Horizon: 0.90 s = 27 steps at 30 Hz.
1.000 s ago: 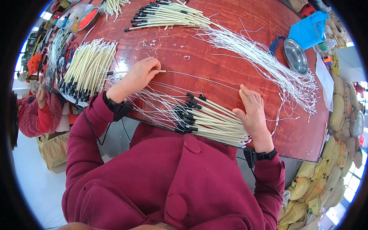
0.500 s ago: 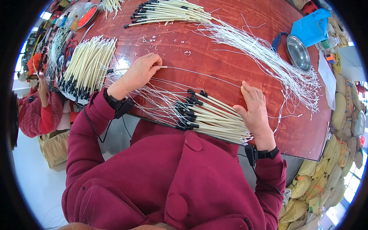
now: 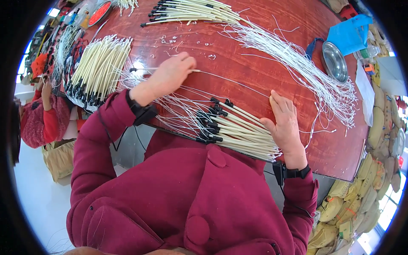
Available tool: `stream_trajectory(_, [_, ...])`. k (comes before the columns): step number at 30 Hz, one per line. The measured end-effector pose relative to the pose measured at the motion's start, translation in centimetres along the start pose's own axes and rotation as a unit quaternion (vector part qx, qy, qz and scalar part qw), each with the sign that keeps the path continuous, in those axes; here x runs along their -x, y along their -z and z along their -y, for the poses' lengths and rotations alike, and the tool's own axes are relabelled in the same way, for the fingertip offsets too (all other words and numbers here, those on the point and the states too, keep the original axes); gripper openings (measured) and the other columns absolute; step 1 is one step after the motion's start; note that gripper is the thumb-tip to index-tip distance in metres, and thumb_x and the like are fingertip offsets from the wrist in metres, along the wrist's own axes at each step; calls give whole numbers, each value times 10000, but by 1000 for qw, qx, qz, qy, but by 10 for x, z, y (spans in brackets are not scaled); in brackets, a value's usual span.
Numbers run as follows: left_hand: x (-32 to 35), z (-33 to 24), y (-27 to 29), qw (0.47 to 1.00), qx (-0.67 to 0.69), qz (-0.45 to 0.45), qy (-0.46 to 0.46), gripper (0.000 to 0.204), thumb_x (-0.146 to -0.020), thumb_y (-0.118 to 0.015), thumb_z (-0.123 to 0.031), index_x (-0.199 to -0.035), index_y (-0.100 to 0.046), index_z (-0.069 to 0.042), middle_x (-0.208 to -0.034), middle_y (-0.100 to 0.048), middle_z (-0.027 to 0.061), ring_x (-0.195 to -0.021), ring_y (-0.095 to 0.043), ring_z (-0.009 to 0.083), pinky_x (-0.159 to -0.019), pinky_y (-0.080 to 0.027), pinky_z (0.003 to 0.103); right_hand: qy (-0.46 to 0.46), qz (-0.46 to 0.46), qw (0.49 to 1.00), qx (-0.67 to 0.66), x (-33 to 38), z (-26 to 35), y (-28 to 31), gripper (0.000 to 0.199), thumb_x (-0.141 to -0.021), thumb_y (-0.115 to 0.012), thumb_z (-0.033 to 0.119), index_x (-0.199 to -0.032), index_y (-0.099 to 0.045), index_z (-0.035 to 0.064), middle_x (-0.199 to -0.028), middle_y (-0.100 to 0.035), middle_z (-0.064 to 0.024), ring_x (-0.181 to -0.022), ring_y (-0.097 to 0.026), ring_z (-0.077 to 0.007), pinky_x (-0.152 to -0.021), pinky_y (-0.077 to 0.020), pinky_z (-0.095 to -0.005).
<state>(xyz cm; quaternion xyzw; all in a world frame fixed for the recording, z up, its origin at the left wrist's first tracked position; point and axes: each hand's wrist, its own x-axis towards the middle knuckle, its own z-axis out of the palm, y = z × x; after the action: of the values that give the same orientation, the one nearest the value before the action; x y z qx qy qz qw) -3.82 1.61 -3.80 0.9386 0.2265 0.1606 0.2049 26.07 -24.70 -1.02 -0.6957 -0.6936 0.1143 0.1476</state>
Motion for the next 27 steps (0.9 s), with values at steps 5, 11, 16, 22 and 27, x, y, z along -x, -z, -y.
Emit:
stream_trajectory(5, [-68,-68,-49,980,-75,87,-165,160,-871,-622,-123,-1008,-598,-43,-997,-627,139,-968,-654,340,-795,-538,449,9,37,998,55,-7,16,-5,813,-974,-592,535,-1485,-440,-79,-1573,-418,-200,-1386,-414,-393,-1179,-311,-467])
stream_trajectory(11, [-80,-118,-72,974,-53,43,-215,169,-892,-639,-168,-994,-613,-36,-1012,-645,128,-979,-660,305,-809,-541,431,4,-20,1000,23,-17,4,-12,847,-856,-763,373,-1498,-423,-63,-1568,-400,-201,-1366,-411,-402,-1155,-344,-475])
stream_trajectory(16, [-66,-69,-5,990,-90,26,-108,195,-904,-665,-178,-1041,-614,-49,-1015,-626,119,-1005,-647,322,-853,-528,441,-4,-54,998,22,-24,-13,2,791,-877,-748,314,-1512,-427,-34,-1528,-448,-214,-1359,-434,-395,-1152,-349,-473])
stream_trajectory(22, [-39,-3,6,996,-90,-10,-11,173,-891,-691,-128,-1003,-573,-69,-1092,-587,147,-980,-638,385,-826,-533,476,69,-53,996,-5,-61,11,-4,779,-860,-771,234,-1518,-433,-11,-1476,-508,-209,-1315,-478,-397,-1129,-371,-471])
stream_trajectory(27, [-38,-11,0,995,-7,92,41,195,-890,-705,-113,-1000,-553,-58,-1113,-606,173,-933,-649,432,-784,-538,496,108,-69,992,5,-76,26,-7,676,-842,-778,192,-1433,-511,1,-1381,-577,-177,-1233,-528,-373,-1071,-403,-464])
